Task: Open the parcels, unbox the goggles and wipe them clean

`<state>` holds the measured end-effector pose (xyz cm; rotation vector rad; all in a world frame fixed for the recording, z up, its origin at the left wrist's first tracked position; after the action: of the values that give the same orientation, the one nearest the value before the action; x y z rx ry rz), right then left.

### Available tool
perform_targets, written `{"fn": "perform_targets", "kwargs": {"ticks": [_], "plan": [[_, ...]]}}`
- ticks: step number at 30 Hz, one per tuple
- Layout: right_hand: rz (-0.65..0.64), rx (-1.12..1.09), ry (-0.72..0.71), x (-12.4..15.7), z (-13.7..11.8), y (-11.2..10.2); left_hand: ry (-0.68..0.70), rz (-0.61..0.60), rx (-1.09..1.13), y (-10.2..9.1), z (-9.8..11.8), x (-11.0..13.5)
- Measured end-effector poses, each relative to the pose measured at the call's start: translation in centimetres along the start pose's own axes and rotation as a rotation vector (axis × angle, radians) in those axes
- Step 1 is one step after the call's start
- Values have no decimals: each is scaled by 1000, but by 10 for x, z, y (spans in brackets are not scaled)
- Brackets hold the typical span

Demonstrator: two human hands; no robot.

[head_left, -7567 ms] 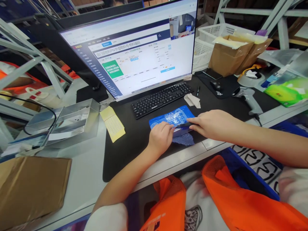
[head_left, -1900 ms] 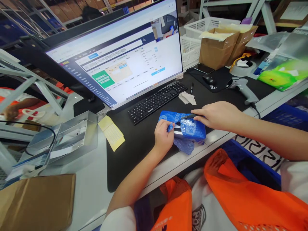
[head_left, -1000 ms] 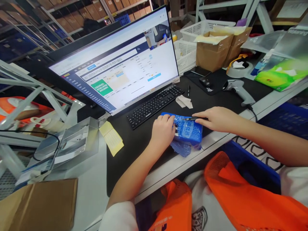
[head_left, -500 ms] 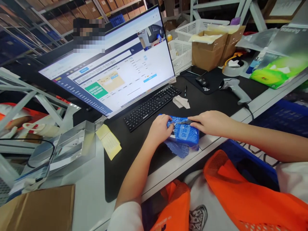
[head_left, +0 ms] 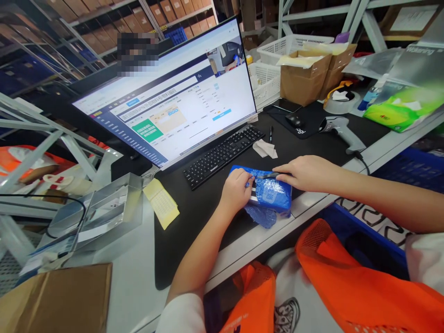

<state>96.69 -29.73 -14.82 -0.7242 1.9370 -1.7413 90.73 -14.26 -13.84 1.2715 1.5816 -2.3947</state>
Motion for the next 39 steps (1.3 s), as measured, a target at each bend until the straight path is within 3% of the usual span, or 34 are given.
{"fn": "perform_targets", "kwargs": {"ticks": [6,11,21,34,39], "plan": [[-93,-60,97,4,29,-11,-57,-66,-71,8,-3,0],[-56,14,-49,-11,-5,-17,-65,-141,-45,13,-6,0],[-112,227,-169,-29,-49,-21,43,77,-41,-4,6,2],[-176,257,-195,-40,-71,-30,97,188,-77,-13,14,8],[-262,241,-132,-33,-58,-35,65,210,-82,-13,10,10]]}}
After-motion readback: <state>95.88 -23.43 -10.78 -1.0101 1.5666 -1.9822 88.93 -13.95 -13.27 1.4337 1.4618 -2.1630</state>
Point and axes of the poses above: each hand's wrist, its own x-axis away from the middle knuckle, its own y-axis out of the palm, z = x × y, the point moved 10 cm from there along -x, towards the middle knuckle, and after that the axes turned 7 degrees about y, right-handed, at the moved point
